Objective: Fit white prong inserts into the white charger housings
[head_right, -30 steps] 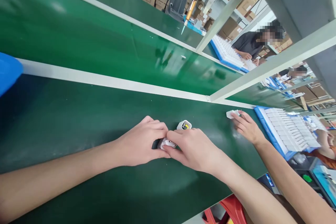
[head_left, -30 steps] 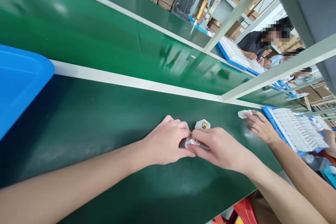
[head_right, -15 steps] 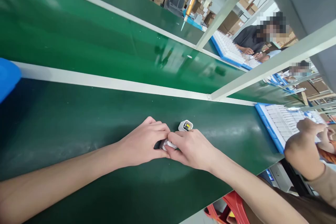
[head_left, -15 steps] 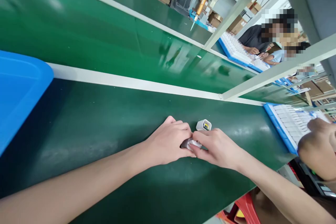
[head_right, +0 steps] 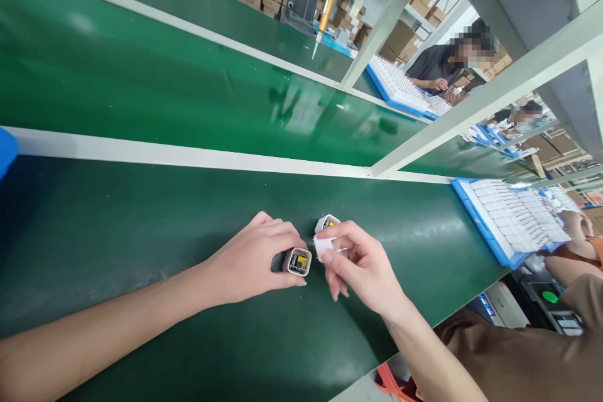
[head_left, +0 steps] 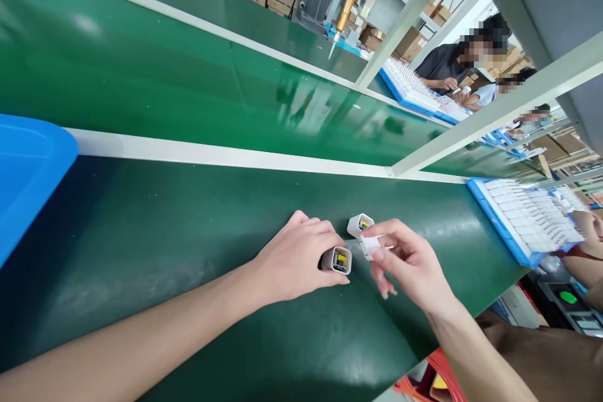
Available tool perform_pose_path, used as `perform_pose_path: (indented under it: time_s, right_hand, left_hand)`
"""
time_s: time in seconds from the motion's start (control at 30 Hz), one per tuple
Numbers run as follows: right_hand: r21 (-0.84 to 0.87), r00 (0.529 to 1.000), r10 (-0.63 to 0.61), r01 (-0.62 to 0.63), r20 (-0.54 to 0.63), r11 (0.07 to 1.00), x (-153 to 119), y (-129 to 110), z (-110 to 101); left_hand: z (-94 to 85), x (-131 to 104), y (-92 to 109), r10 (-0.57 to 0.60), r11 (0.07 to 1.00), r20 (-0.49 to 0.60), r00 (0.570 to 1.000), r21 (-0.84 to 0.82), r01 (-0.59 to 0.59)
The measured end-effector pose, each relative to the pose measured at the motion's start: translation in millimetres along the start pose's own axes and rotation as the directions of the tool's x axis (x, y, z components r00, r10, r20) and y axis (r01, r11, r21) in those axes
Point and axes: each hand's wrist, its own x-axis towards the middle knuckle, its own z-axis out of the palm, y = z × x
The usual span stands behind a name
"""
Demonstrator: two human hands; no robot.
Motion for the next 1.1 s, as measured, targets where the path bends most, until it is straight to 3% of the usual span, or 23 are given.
perform_pose_path:
  time_s: [0.1,0.17,0.27,0.33,0.53,0.73,0.9,1.1]
  right_hand:
    - [-0.034,0.986,0.093,-0.09,0.137,0.995,-1,-8,4]
    - [-0.274,0.994,0.013,0.017,0.106,0.962,1,-9,7]
    - [-0.65,0.965,-0.237,0.252,0.112,0.717,6,-5,10]
    - [-0.731,0.938,-0.302,0.326,0.17,0.6,10,-2,12]
    - [-0.778,0.943,-0.246,0.326,0.225,0.537,8,-3,12]
    - [-0.82,0.918,-0.271,0.385,0.291,0.424,7,-4,13]
    - [-0.791,0.899,-0.319,0.422,0.3,0.444,11,4,14]
    - [-0.796,0.913,-0.248,0.405,0.324,0.451,8,7,13]
  left_hand:
    - [0.7,0,-1,0.004,1.0,0.014,1.0,-0.011,-0.004]
    - [1.9,0,-2,0.011,1.0,0.011,1.0,-0.014,-0.011]
    - [3.5,0,-3,0.005,1.0,0.01,1.0,-0.013,-0.005]
    - [4.0,1,-4,-0.003,1.0,0.017,1.0,-0.01,0.003]
    - [5.5,1,-3,0.011,1.0,0.007,1.0,-0.001,-0.011]
    - [8.4,-1,-3,0.041,0.999,-0.05,0.998,0.018,-0.04]
    - [9.5,0,-2,0.045,0.999,-0.067,0.997,0.013,-0.044]
    - [9.5,1,-2,0.041,0.998,-0.056,0.998,0.041,-0.039]
